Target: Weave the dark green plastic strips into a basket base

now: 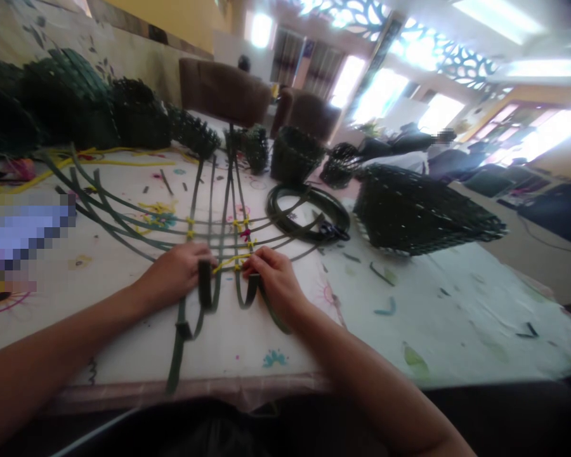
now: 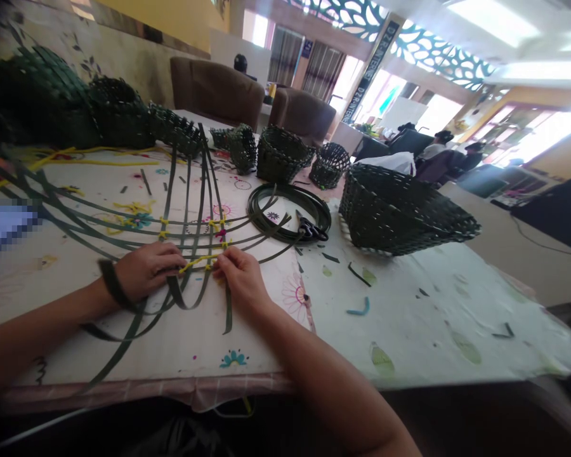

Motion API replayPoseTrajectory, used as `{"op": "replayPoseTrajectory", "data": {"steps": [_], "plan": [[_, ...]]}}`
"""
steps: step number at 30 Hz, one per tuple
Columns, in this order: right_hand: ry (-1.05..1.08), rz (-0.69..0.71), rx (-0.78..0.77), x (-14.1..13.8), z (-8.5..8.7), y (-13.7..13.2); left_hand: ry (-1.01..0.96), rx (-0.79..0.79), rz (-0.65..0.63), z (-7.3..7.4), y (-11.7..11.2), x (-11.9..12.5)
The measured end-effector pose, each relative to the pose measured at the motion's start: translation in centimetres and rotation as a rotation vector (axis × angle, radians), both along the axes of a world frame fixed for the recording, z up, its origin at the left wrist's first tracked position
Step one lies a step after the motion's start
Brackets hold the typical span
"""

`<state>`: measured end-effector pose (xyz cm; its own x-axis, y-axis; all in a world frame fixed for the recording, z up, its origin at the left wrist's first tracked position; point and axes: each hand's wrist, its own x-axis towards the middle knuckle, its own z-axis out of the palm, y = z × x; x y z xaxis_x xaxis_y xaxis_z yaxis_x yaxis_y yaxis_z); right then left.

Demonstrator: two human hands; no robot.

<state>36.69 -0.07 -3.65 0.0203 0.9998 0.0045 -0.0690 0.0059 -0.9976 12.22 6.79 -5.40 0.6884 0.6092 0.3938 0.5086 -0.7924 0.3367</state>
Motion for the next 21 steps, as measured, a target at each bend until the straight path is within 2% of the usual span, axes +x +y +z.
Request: {"op": "replayPoseTrajectory", "data": {"steps": [8, 14, 17, 21], "plan": [[-0.112, -0.033, -0.001, -0.1, 0.4, 0.0, 0.148, 0.062, 0.039, -0.2, -0.3, 0.4], [-0.255, -0.054, 0.073, -0.3, 0.5, 1.2, 0.155, -0.015, 0.046, 0.1, -0.1, 0.7], [-0.416, -0.032, 0.158, -0.4, 1.3, 2.2, 0.128, -0.005, 0.032, 0.1, 0.0, 0.7], [-0.643, 0.041, 0.250, -0.6, 3.1, 3.4, 0.110, 0.032, -0.001, -0.3, 0.5, 0.7]]}}
